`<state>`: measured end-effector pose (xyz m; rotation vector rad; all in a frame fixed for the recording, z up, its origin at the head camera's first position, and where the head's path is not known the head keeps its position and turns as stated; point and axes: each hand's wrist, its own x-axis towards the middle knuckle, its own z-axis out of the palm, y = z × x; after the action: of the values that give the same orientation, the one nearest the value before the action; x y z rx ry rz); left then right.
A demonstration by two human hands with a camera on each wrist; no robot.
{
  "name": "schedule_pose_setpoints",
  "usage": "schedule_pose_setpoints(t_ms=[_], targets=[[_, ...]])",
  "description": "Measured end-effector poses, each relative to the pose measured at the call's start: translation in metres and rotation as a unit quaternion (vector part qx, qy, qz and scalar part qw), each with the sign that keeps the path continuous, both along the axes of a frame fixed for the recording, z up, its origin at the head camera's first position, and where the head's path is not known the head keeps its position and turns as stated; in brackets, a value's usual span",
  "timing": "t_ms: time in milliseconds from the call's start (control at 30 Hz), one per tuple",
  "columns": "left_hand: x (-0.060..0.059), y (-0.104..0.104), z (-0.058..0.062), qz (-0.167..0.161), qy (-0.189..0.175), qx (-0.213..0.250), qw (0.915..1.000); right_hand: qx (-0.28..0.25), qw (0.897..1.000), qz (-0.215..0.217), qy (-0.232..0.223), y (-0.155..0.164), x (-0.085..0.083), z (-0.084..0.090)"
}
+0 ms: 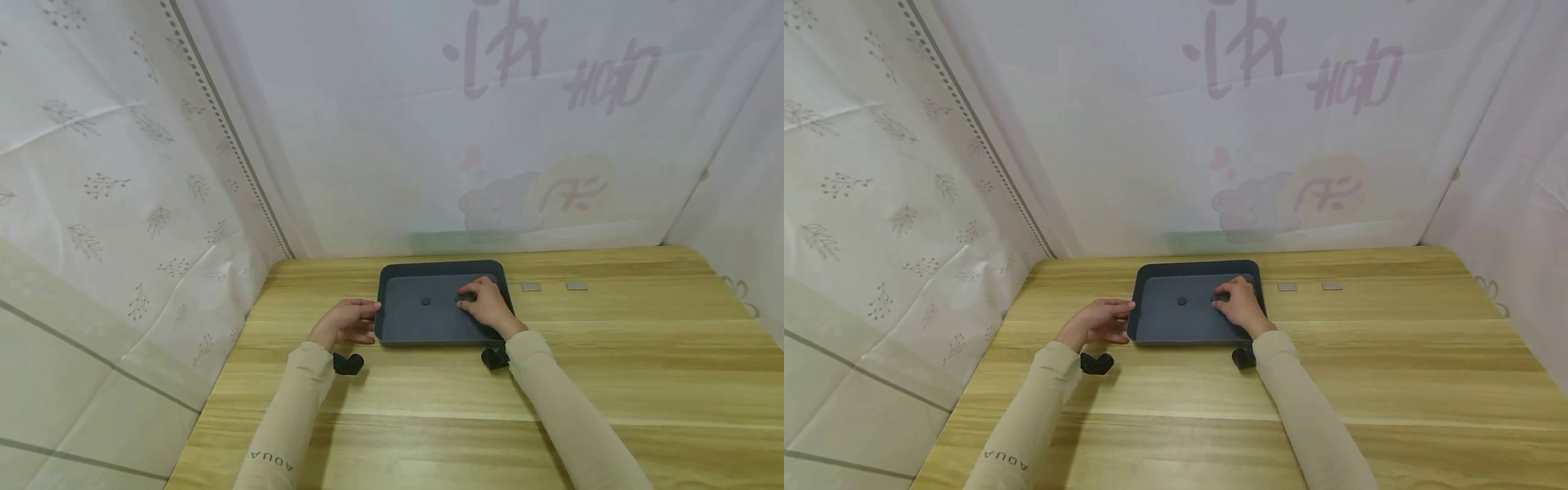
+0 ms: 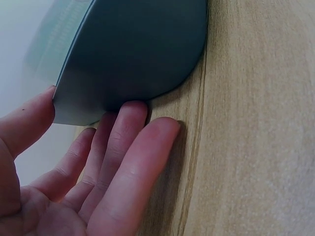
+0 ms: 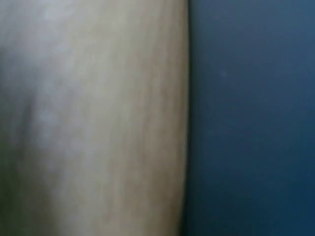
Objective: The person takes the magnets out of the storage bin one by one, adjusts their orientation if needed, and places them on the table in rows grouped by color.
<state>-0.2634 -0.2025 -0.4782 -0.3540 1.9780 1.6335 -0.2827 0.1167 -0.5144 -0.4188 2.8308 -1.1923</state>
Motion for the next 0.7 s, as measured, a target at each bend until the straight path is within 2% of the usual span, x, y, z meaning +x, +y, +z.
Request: schedule_pose_setpoints(t_ms=[700], targets=[[0.0011,0.0007,0.0002,-0.002,0.004,-0.006,1.0,0.03,1.0,0.0,0.006,-0.0022,0.0003,0.0043]])
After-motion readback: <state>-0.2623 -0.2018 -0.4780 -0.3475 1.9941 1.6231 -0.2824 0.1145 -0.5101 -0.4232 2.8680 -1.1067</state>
